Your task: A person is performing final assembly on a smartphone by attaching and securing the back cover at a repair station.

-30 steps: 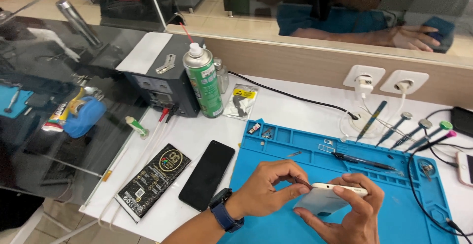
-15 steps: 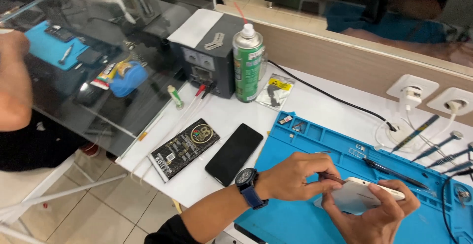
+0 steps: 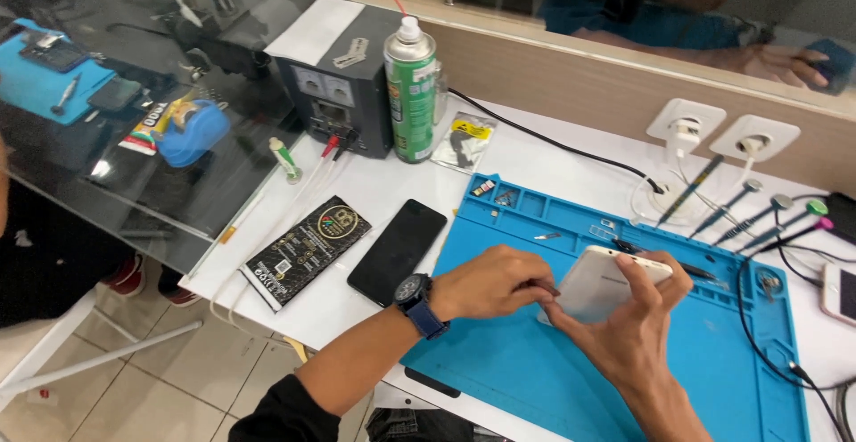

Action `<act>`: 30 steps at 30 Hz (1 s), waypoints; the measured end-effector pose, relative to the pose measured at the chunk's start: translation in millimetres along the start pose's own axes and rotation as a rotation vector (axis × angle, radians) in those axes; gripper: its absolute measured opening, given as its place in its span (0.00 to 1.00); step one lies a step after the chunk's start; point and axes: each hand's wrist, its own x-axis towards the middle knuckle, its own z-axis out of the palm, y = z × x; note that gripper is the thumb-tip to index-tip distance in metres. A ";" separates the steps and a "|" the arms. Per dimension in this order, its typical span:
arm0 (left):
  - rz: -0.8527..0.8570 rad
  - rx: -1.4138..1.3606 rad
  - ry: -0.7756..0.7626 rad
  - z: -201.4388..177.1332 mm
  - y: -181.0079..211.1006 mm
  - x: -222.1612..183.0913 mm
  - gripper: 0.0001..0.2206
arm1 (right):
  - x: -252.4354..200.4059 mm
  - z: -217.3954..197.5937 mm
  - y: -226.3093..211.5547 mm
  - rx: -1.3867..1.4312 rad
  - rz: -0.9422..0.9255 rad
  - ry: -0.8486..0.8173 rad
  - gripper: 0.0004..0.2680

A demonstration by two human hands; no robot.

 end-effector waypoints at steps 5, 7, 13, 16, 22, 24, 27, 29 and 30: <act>-0.078 -0.233 0.163 -25.2 20.1 8.5 0.07 | 2.6 -2.0 10.9 0.156 0.061 0.024 0.38; -0.194 -0.215 0.085 -31.7 9.4 2.5 0.10 | 0.4 -8.9 12.3 0.189 0.106 0.058 0.37; -0.381 0.160 -0.103 -17.4 -0.8 4.8 0.18 | -6.1 -26.0 20.4 0.656 0.615 0.262 0.30; -0.303 0.321 0.010 -9.7 1.7 4.0 0.28 | -5.1 -43.3 -1.2 0.908 0.938 0.474 0.23; -0.516 -0.637 -0.108 22.9 23.5 16.3 0.44 | -29.9 -44.0 -32.7 1.278 1.385 0.984 0.23; -0.683 -0.748 -0.102 37.2 24.8 21.6 0.45 | -47.0 -42.2 -37.2 1.306 1.439 1.073 0.23; -0.683 -0.796 0.144 43.6 16.0 24.4 0.32 | -85.0 -66.1 -43.8 1.340 1.386 0.841 0.17; -0.691 -0.772 0.250 38.9 6.6 23.1 0.33 | -112.3 -102.2 -40.9 0.894 0.927 0.027 0.18; -0.690 -0.770 0.250 36.1 8.7 25.1 0.33 | -116.3 -117.5 -39.2 0.896 0.925 0.028 0.18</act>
